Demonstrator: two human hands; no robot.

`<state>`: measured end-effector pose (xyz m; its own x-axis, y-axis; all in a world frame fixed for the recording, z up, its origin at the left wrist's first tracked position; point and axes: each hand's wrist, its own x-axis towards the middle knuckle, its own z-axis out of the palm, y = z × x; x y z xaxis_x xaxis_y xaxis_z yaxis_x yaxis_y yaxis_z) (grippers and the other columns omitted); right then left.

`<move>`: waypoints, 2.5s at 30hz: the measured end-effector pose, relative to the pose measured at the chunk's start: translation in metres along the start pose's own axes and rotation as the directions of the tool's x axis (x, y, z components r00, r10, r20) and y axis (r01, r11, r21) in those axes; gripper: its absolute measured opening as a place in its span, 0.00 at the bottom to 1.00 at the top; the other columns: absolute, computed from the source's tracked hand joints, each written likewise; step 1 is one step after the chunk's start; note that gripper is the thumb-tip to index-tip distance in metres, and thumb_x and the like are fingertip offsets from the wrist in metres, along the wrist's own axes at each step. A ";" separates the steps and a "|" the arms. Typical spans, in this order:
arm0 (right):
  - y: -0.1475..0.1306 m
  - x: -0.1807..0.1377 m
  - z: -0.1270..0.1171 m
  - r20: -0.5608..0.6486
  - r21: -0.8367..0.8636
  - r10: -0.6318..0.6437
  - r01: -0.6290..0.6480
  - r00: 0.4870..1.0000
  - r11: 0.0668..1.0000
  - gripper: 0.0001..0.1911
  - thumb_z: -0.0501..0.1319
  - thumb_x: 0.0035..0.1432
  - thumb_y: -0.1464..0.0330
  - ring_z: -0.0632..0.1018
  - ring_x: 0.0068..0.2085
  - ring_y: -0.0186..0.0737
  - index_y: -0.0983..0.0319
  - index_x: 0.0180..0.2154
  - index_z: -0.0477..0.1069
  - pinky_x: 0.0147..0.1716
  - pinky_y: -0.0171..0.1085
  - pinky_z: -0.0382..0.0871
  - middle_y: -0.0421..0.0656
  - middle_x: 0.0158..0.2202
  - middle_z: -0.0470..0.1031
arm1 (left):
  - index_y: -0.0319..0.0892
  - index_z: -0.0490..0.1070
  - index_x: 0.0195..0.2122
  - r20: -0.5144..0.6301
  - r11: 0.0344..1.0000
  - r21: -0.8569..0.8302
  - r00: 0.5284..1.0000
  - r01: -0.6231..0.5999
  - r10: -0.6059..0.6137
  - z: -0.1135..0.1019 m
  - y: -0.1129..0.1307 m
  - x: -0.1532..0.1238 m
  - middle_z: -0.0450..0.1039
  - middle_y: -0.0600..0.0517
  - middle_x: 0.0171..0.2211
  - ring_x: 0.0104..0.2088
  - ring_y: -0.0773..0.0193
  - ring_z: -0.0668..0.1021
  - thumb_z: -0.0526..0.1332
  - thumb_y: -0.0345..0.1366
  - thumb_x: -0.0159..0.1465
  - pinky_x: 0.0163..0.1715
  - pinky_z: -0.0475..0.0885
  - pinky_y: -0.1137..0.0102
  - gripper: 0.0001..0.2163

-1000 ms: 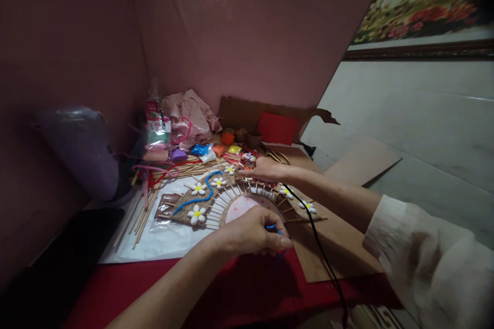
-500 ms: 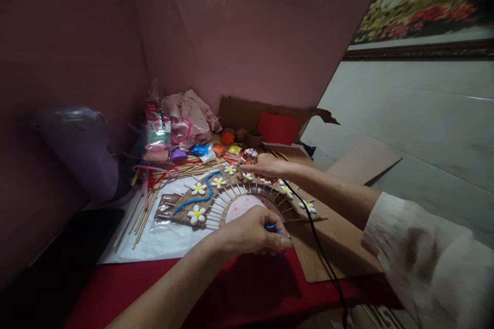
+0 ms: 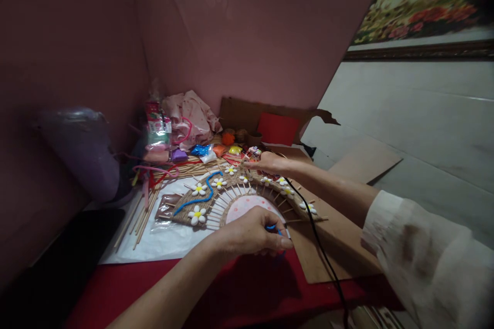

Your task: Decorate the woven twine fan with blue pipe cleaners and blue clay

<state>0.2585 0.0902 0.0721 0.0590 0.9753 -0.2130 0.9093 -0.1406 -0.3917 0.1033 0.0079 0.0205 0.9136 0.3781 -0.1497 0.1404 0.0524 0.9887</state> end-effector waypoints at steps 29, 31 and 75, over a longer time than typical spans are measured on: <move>0.006 0.006 0.000 -0.050 -0.040 0.050 -0.052 0.998 0.998 0.30 0.55 0.47 0.41 0.64 0.16 0.32 0.62 0.16 0.62 0.17 0.34 0.56 0.40 0.14 0.63 | 0.38 0.69 0.26 -0.007 1.000 0.012 1.000 0.012 -0.012 0.000 0.001 0.001 0.64 0.59 0.16 0.15 0.75 0.63 0.65 0.47 0.50 0.16 0.55 0.75 0.15; 0.006 0.007 0.000 -0.058 -0.058 0.052 -0.055 0.997 0.997 0.31 0.55 0.48 0.41 0.65 0.16 0.33 0.63 0.17 0.63 0.18 0.34 0.57 0.40 0.14 0.63 | 0.38 0.69 0.26 -0.007 1.000 0.017 1.000 0.009 -0.009 0.000 0.001 0.001 0.64 0.59 0.16 0.15 0.75 0.63 0.65 0.48 0.49 0.16 0.56 0.75 0.17; 0.028 0.015 -0.003 -0.103 -0.017 0.104 -0.106 0.989 0.994 0.29 0.57 0.45 0.42 0.66 0.17 0.33 0.63 0.18 0.65 0.17 0.33 0.57 0.40 0.16 0.66 | 0.38 0.68 0.26 0.006 1.000 0.002 1.000 0.003 -0.003 0.000 0.001 0.000 0.65 0.59 0.17 0.15 0.75 0.63 0.64 0.42 0.52 0.16 0.55 0.76 0.11</move>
<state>0.2859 0.1016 0.0611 0.1950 0.9678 -0.1592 0.9047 -0.2402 -0.3519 0.1034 0.0077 0.0213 0.9156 0.3720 -0.1528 0.1440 0.0516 0.9882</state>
